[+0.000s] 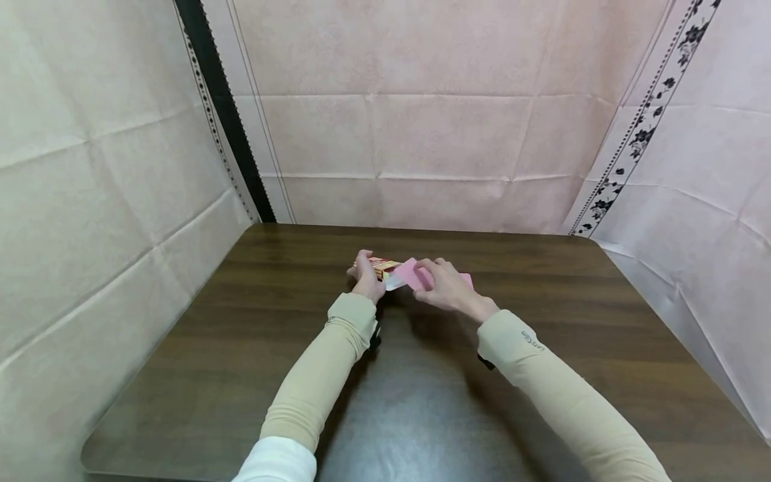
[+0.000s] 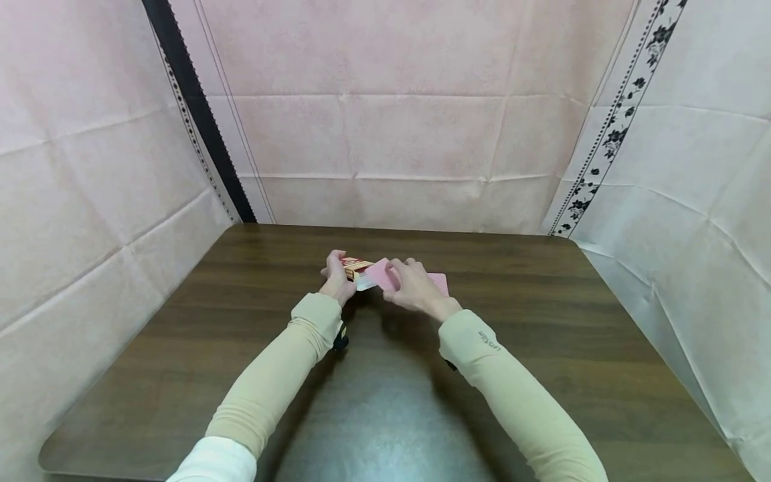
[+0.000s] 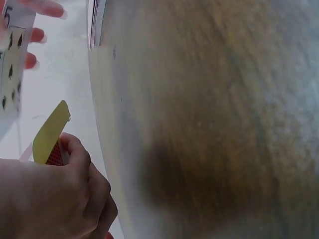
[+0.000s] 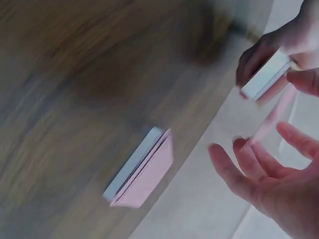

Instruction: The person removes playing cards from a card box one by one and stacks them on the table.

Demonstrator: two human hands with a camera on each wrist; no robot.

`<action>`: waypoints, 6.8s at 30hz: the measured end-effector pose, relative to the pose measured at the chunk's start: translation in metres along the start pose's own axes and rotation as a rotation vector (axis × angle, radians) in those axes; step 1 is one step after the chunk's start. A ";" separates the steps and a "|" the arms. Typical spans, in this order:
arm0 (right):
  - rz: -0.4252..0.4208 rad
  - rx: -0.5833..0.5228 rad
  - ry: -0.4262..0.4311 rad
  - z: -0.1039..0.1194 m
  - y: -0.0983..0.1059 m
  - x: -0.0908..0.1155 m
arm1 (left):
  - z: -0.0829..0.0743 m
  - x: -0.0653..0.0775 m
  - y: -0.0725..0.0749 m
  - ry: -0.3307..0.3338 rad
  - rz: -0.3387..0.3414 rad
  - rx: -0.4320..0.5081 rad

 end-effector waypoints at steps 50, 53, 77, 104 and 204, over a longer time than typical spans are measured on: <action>-0.024 0.342 -0.321 -0.080 -0.012 0.014 | 0.002 -0.004 -0.003 0.006 -0.010 -0.073; -0.111 0.302 -0.144 -0.052 -0.006 0.007 | 0.002 -0.003 -0.003 0.008 -0.012 -0.069; -0.079 0.237 0.129 0.024 -0.029 -0.022 | 0.012 0.001 -0.014 0.024 0.062 -0.063; 0.031 0.031 0.003 0.007 -0.017 -0.002 | 0.006 0.001 -0.012 0.024 0.059 0.033; -0.072 -0.064 0.020 0.005 -0.026 -0.006 | 0.020 0.004 -0.006 0.008 0.033 -0.029</action>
Point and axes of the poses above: each hand's wrist, its own x-axis away from the middle knuckle, its own y-axis out of the back of the hand, z = x × y, the point moved 9 cm from there along -x, towards the middle knuckle, and after that the axes turned 3 degrees about z, right-handed, at the moved point
